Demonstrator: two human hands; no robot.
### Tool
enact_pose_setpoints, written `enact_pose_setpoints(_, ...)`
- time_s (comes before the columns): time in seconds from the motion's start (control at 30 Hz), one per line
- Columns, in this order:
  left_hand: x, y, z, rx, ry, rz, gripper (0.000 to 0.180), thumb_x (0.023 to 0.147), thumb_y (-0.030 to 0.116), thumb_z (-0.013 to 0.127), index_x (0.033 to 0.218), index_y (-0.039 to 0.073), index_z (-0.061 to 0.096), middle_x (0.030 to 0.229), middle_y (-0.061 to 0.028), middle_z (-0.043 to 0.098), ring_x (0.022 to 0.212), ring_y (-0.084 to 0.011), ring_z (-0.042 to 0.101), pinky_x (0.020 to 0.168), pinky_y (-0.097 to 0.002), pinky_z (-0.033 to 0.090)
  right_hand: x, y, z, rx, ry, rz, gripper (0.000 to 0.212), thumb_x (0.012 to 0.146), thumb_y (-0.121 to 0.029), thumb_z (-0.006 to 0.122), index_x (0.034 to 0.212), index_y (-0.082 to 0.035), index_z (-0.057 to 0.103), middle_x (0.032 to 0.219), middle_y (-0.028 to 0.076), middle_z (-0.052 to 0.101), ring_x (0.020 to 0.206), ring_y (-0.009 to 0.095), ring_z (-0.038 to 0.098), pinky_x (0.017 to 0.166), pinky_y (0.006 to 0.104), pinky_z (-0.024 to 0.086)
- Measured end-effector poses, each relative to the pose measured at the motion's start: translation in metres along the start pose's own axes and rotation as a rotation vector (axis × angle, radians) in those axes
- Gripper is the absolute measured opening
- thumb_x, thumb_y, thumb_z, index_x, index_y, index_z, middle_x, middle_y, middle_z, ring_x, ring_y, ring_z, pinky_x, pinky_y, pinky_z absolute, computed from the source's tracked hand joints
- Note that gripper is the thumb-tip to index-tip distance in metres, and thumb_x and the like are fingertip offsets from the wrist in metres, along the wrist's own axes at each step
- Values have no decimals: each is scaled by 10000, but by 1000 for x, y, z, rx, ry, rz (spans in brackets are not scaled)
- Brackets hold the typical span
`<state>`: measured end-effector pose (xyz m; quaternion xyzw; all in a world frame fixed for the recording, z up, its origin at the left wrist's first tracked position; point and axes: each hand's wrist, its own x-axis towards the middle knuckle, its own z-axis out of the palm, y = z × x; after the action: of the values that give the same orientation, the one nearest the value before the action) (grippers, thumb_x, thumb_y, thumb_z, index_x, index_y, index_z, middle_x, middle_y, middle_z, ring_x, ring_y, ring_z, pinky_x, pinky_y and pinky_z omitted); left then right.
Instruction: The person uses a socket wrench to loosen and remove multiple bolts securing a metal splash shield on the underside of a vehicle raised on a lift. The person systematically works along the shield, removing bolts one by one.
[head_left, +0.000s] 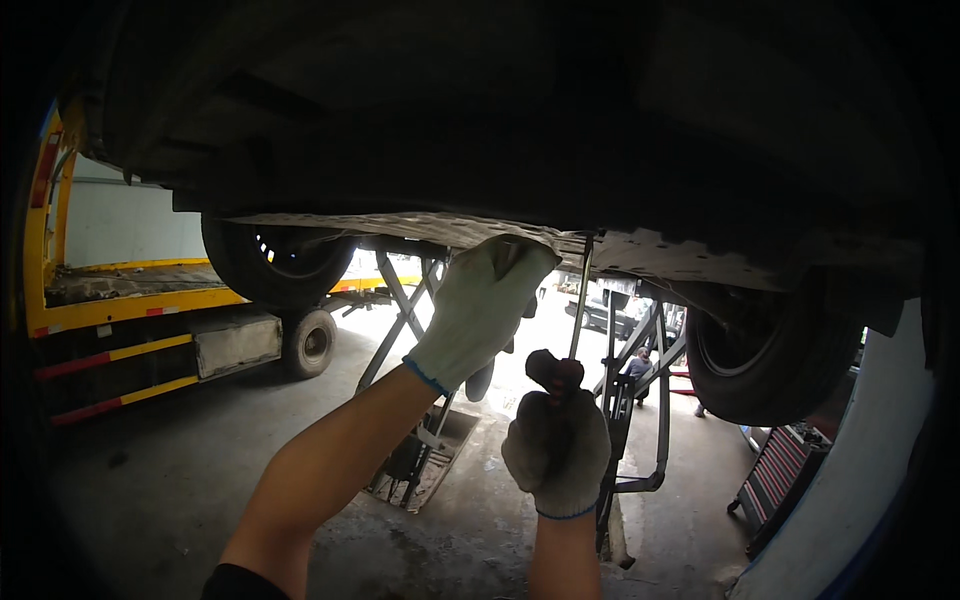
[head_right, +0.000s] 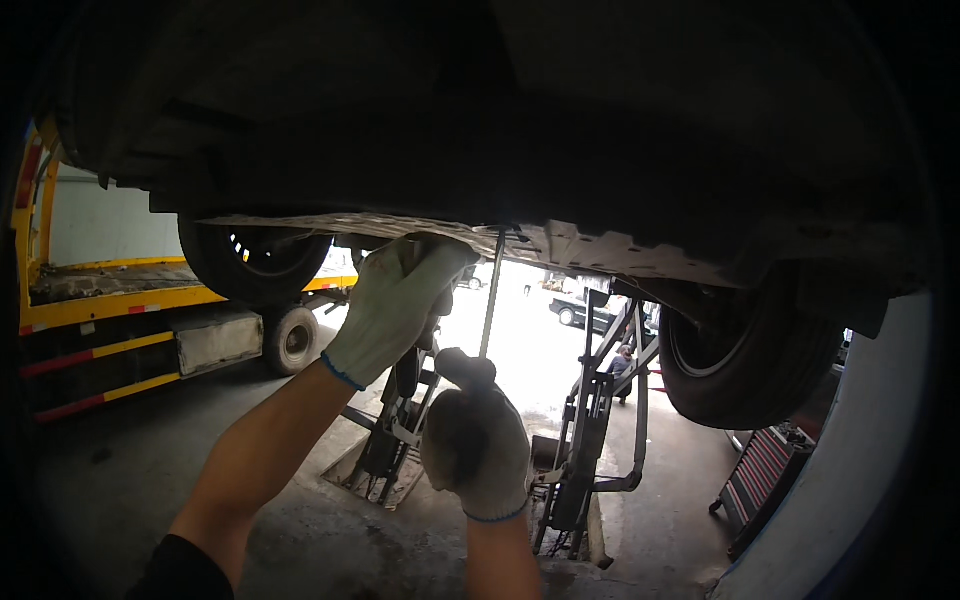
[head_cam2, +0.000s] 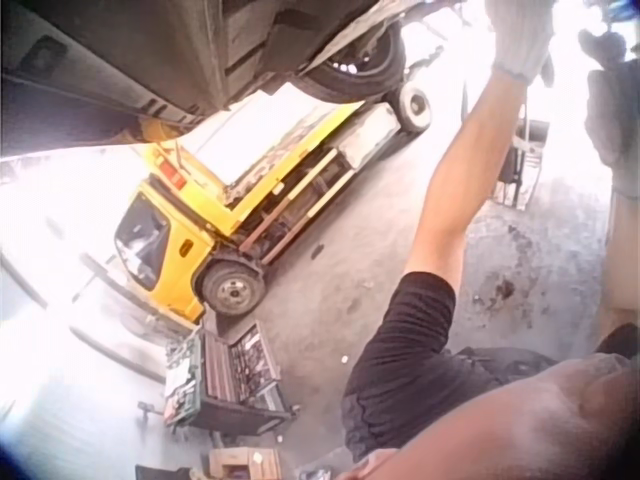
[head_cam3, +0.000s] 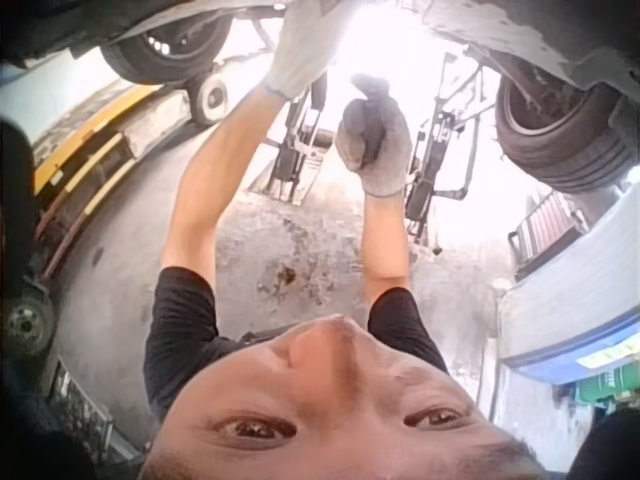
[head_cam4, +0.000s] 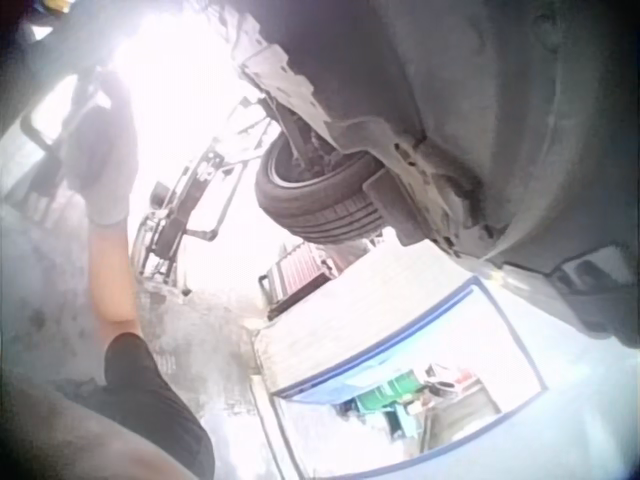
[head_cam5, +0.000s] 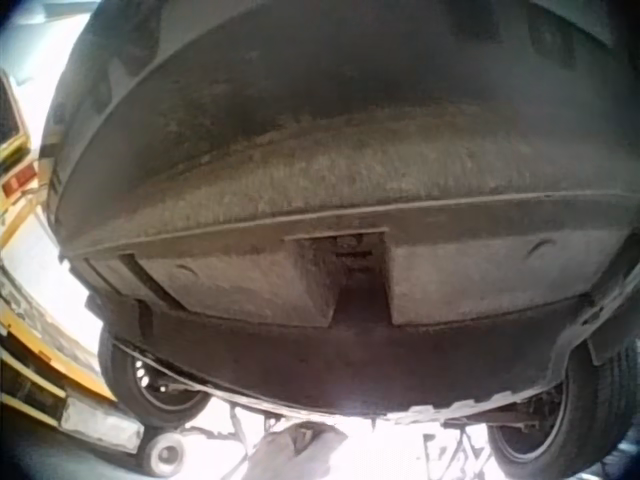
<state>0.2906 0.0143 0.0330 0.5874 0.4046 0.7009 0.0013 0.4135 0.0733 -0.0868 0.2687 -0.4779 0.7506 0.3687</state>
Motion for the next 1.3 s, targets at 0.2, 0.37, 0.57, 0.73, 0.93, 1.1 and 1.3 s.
enact_pose_setpoints(0.2,3,12,3,-301,-49,-112,531,989,409,619,580,76,559,433,-14,463,308,-117,452,326,-230,350,-1,3,1,-189,66,-71,569,1038,-454,467,1345,8,590,563,114,557,346,196,448,323,302,354)
enact_pose_setpoints(0.37,4,10,4,-314,-85,-158,441,907,427,668,807,13,553,609,-37,552,402,-111,487,352,-275,431,-3,-5,0,-22,3,15,546,1040,-434,468,1336,8,587,596,122,575,370,200,479,338,297,377)
enact_pose_setpoints(0.57,-13,6,-1,-170,206,-64,401,926,403,668,1000,11,628,620,-19,558,504,-97,539,439,-250,455,-14,-11,-36,-534,33,-208,387,936,-268,614,1239,-29,588,846,161,682,575,223,641,396,283,439)
enact_pose_setpoints(0.73,-2,-14,-23,410,336,381,255,984,224,628,1188,76,664,665,3,630,579,-77,580,569,-244,459,8,-30,-30,-866,267,-309,310,924,60,530,1211,-43,581,850,55,664,643,64,558,509,208,417)
enact_pose_setpoints(0.93,3,-23,-16,255,370,356,312,972,218,663,1220,30,650,640,43,569,563,-22,496,505,-196,389,84,-44,-23,-1607,347,-794,335,823,110,587,1124,-33,618,1149,113,647,808,139,668,668,238,548)
enact_pose_setpoints(1.1,7,-35,-34,23,422,177,291,960,220,679,1166,17,647,639,45,535,564,-24,490,476,-204,385,99,-30,-27,-1645,238,-967,129,758,24,631,847,-61,590,1373,206,529,820,218,681,673,319,559)
enact_pose_setpoints(1.3,4,-28,-37,53,347,177,297,976,283,641,1112,20,668,620,33,517,533,-35,486,484,-217,415,111,-42,-37,-1463,249,-927,154,789,54,631,874,-54,561,911,21,509,713,113,512,617,235,432)
